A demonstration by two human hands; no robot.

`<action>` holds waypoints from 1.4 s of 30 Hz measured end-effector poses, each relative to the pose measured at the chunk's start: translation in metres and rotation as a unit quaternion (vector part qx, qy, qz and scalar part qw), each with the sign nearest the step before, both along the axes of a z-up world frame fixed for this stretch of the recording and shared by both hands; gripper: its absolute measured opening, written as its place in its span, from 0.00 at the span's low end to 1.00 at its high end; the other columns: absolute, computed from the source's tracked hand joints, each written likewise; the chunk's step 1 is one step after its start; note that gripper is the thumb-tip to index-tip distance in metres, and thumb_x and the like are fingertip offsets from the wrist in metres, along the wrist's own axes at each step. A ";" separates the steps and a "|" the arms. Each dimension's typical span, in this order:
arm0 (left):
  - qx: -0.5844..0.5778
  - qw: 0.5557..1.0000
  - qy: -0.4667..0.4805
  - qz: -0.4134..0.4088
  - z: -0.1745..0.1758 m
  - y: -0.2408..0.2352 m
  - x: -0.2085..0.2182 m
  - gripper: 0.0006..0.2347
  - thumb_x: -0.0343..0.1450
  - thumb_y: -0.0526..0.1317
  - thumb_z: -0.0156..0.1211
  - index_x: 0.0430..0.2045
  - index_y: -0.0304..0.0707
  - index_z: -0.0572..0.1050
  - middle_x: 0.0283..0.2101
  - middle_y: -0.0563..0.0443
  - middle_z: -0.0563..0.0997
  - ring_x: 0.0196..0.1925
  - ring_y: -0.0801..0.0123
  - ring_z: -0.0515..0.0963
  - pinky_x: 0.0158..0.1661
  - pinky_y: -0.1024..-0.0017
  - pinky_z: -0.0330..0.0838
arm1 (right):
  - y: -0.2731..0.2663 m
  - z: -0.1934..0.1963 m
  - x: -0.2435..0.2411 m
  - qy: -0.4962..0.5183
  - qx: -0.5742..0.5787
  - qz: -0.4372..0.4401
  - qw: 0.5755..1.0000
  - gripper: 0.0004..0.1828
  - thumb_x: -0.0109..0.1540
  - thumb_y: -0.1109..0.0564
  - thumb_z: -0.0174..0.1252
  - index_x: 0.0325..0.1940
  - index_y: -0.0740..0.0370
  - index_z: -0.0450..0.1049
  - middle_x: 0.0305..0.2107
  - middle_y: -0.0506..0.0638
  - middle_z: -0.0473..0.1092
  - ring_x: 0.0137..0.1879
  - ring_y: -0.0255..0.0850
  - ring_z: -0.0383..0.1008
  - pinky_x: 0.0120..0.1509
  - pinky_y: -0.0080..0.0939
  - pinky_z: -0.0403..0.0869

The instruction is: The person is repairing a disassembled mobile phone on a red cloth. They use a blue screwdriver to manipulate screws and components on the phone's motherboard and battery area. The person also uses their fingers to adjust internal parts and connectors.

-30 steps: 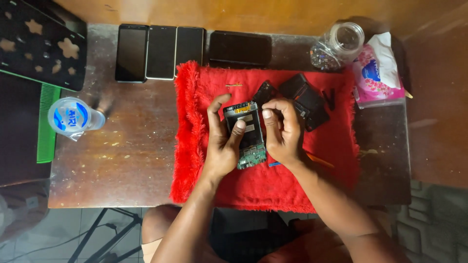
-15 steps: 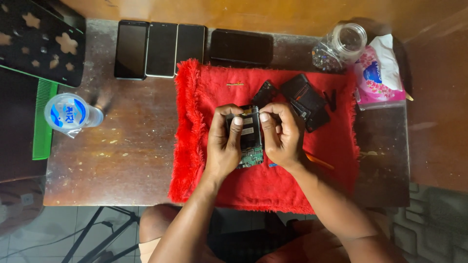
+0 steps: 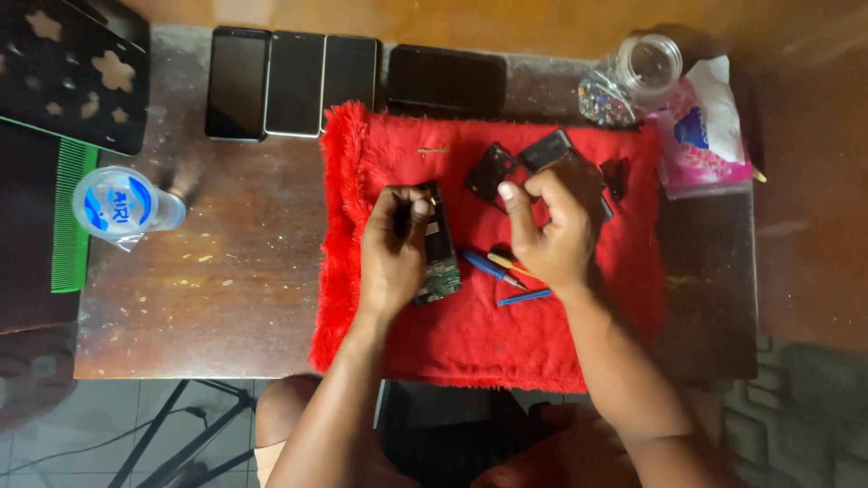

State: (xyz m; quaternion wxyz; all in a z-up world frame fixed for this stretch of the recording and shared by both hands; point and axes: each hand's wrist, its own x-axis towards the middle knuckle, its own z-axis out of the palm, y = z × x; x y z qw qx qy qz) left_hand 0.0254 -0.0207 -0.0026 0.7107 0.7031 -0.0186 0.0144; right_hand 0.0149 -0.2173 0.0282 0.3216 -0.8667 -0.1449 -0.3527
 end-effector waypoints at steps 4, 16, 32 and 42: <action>-0.020 0.999 0.033 -0.010 -0.004 0.003 0.003 0.02 0.75 0.33 0.56 0.35 0.35 0.76 0.31 0.49 0.76 0.38 0.69 0.73 0.41 0.68 0.70 | -0.005 0.011 0.010 0.043 0.012 0.027 0.999 0.02 0.68 0.64 0.62 0.41 0.63 0.79 0.28 0.52 0.72 0.35 0.51 0.74 0.47 0.46 0.72; -0.090 0.993 0.069 -0.016 -0.003 -0.004 0.002 0.03 0.72 0.35 0.63 0.35 0.37 0.81 0.31 0.51 0.78 0.37 0.72 0.74 0.42 0.72 0.72 | 0.004 -0.008 -0.003 0.036 0.069 0.048 0.996 0.10 0.70 0.61 0.59 0.33 0.64 0.74 0.24 0.54 0.67 0.30 0.49 0.66 0.46 0.44 0.70; -0.154 0.983 0.030 -0.096 0.023 -0.003 -0.005 0.24 0.77 0.28 0.50 0.71 0.43 0.60 0.48 0.44 0.80 0.52 0.68 0.73 0.60 0.64 0.70 | 0.030 -0.012 -0.005 0.164 0.199 0.070 0.964 0.03 0.64 0.61 0.66 0.39 0.64 0.80 0.26 0.50 0.73 0.34 0.37 0.74 0.42 0.37 0.72; -0.359 0.924 0.061 -0.120 -0.031 -0.010 -0.001 0.29 0.72 0.21 0.42 0.70 0.40 0.51 0.53 0.28 0.75 0.54 0.48 0.78 0.52 0.55 0.76 | 0.042 0.000 -0.012 0.058 0.165 0.105 0.979 0.07 0.64 0.70 0.62 0.45 0.70 0.83 0.34 0.56 0.79 0.39 0.45 0.78 0.46 0.41 0.75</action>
